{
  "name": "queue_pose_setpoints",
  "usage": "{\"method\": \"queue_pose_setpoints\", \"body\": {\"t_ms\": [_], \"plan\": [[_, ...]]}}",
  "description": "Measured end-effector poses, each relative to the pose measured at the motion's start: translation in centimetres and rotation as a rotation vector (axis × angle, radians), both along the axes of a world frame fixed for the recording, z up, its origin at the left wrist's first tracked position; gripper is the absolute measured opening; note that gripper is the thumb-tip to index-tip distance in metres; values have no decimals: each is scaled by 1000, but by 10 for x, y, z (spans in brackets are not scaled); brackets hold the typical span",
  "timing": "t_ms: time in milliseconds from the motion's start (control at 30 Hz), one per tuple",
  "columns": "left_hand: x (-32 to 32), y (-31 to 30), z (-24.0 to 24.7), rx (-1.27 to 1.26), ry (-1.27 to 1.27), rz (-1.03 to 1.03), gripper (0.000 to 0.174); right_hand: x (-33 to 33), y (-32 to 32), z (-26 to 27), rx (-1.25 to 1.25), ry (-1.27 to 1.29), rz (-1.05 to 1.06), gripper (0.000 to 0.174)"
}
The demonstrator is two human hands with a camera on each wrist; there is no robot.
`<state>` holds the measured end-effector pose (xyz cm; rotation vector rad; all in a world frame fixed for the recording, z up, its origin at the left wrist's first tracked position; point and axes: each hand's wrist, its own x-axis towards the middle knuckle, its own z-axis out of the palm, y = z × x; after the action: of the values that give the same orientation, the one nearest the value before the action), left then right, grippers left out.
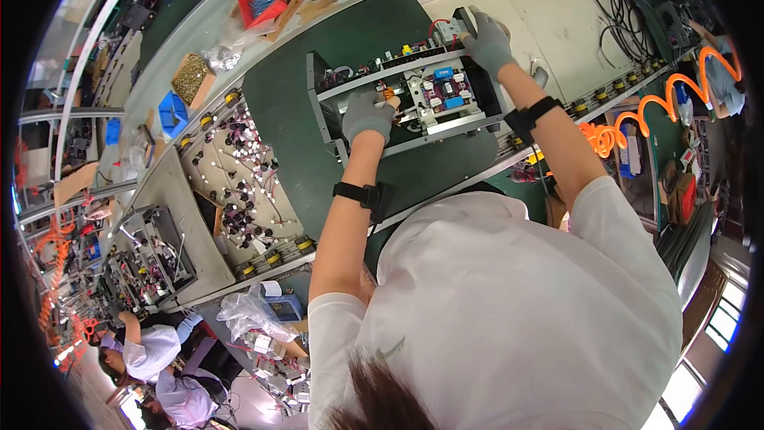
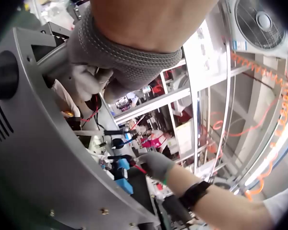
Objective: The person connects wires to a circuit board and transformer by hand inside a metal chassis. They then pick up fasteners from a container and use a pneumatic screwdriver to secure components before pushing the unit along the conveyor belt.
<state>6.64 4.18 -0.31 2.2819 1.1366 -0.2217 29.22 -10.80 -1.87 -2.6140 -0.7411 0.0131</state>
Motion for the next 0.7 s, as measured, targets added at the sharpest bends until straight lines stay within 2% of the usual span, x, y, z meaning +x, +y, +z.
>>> {"method": "queue_pose_setpoints", "body": {"t_ms": [33, 67, 100, 133, 167, 233, 267, 300, 367, 533, 633, 700], "plan": [[2, -1, 0, -5, 0, -9, 37, -14, -3, 0, 129, -284, -4, 41], [2, -2, 0, -11, -52, -8, 34, -35, -7, 26, 162, -151, 31, 35], [3, -5, 0, -17, -104, -8, 31, -53, -9, 38, 349, -179, 109, 26], [1, -11, -8, 67, -290, 18, 27, -63, -13, 39, 345, -79, 230, 21], [2, -13, -14, 59, -286, 8, 27, -71, -16, 39, 341, 24, 349, 16], [5, -16, -16, -36, -427, 130, 25, -81, -13, 38, 170, -9, 555, 8], [7, -17, -21, -200, -520, 201, 22, -82, -9, 29, 124, -68, 636, 9], [9, -16, -27, -200, -521, 195, 22, -84, -5, 27, 125, -70, 631, 9], [12, -12, -40, -649, -657, 335, 19, -89, 2, 24, -105, -214, 620, 14], [17, -11, -49, -741, -673, 315, 20, -88, 14, 20, -278, -48, 532, 21], [24, -12, -58, -770, -642, 272, 22, -83, 13, 18, -270, 70, 511, 23], [25, -15, -66, -795, -779, 290, 21, -80, 9, 12, -82, 3, 593, 24]]}}
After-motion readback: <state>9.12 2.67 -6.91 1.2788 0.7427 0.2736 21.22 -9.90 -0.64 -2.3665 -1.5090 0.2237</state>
